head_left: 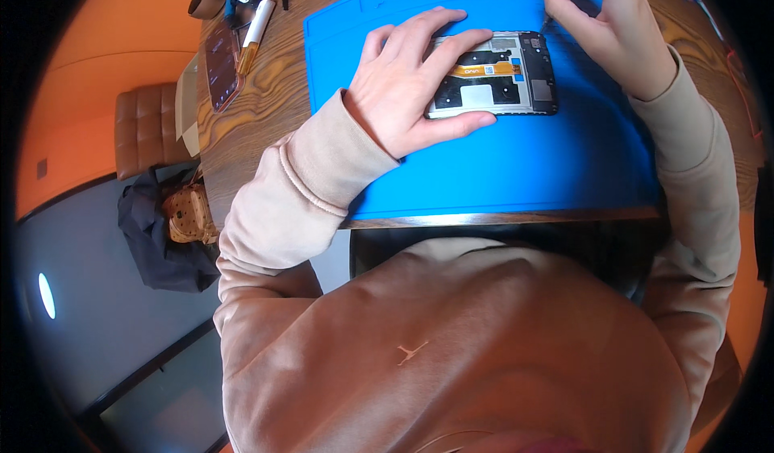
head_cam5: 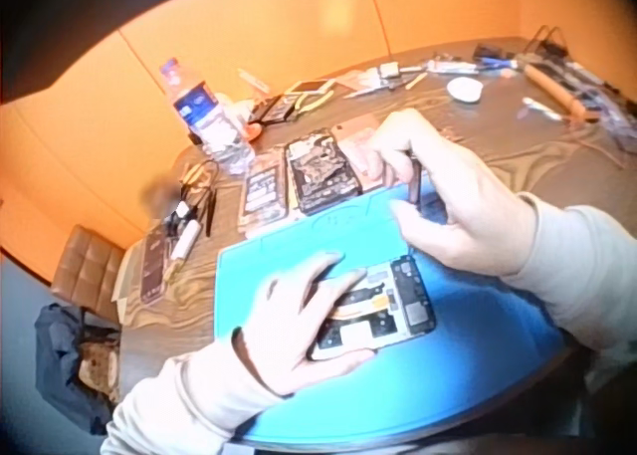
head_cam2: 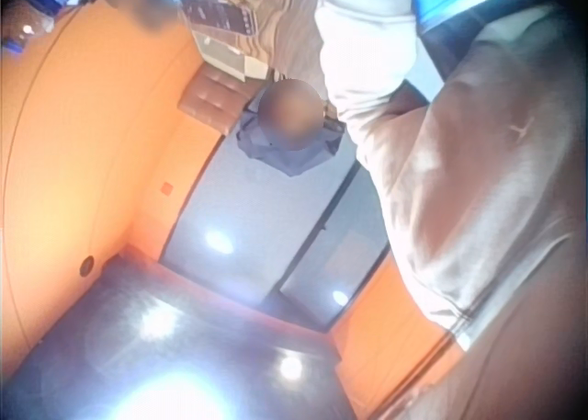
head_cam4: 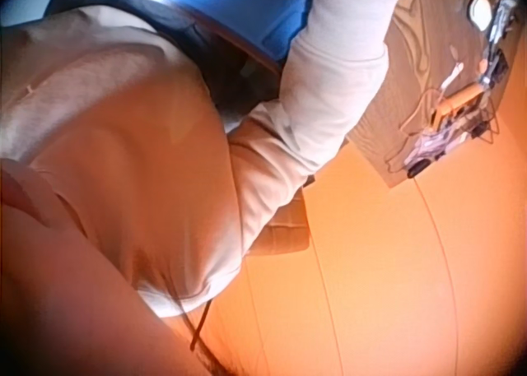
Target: The person uses a screwdriver to remove screws from a disassembled smartphone placed on a blue mat. They carefully lift and set aside a small metal bracket, then continue unscrewing additional components from the phone's frame.
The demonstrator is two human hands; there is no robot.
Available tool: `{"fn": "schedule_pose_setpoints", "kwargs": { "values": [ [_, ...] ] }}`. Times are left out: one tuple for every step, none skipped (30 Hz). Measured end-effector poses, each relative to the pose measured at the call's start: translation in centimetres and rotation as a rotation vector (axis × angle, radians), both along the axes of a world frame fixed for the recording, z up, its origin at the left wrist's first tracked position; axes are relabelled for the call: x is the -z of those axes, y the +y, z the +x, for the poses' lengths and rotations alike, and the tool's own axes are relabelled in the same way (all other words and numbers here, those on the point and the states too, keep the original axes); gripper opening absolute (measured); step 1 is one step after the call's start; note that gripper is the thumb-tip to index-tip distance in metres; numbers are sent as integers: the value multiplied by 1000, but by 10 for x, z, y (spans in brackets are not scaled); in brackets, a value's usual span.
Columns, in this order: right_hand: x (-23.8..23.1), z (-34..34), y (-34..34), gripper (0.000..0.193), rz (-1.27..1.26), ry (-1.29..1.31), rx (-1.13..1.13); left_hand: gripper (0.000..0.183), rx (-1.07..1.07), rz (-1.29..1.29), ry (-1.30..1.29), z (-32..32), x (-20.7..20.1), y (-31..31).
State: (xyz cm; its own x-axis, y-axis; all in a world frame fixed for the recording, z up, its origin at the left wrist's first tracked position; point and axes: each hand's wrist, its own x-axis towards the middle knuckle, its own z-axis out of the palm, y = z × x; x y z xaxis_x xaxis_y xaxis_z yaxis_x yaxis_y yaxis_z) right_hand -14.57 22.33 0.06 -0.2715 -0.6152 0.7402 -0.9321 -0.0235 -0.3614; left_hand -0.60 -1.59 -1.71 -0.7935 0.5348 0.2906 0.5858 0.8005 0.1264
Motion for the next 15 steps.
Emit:
{"fn": "schedule_pose_setpoints", "kwargs": {
  "values": [
    [1,0,0,30,-6,-11,-24,79,3,1,3,0,1,0],
    [1,0,2,30,8,-51,-29,79,3,-2,7,0,1,0],
    [3,1,2,30,13,-66,-26,79,0,-9,11,-1,2,-1],
    [2,3,6,30,18,-82,-22,79,5,-5,18,-1,1,-1],
    [3,5,7,30,16,-74,-11,79,7,-5,22,-1,2,-1],
    [3,7,7,30,23,-69,-3,79,9,-8,29,-1,1,0],
    [2,8,9,30,31,-65,6,79,11,-2,23,-1,1,-1],
    [1,8,7,31,46,-64,8,79,10,-2,20,0,1,0],
    [-2,8,8,31,58,-71,0,79,9,-3,17,0,1,0],
    [-3,8,5,31,70,-78,-8,79,9,-5,19,0,1,0],
    [-6,7,5,31,80,-93,-27,79,9,-8,20,-1,1,0],
    [-8,7,3,31,60,-82,-55,79,6,-10,20,-1,2,0],
    [-10,7,2,31,40,-72,-83,79,11,-10,27,-1,2,0],
    [-11,5,-3,31,-9,-36,-119,79,13,-10,31,-1,2,-1],
    [-12,9,-1,31,-10,-62,-106,79,13,-12,33,-1,3,-1]
  ]
}}
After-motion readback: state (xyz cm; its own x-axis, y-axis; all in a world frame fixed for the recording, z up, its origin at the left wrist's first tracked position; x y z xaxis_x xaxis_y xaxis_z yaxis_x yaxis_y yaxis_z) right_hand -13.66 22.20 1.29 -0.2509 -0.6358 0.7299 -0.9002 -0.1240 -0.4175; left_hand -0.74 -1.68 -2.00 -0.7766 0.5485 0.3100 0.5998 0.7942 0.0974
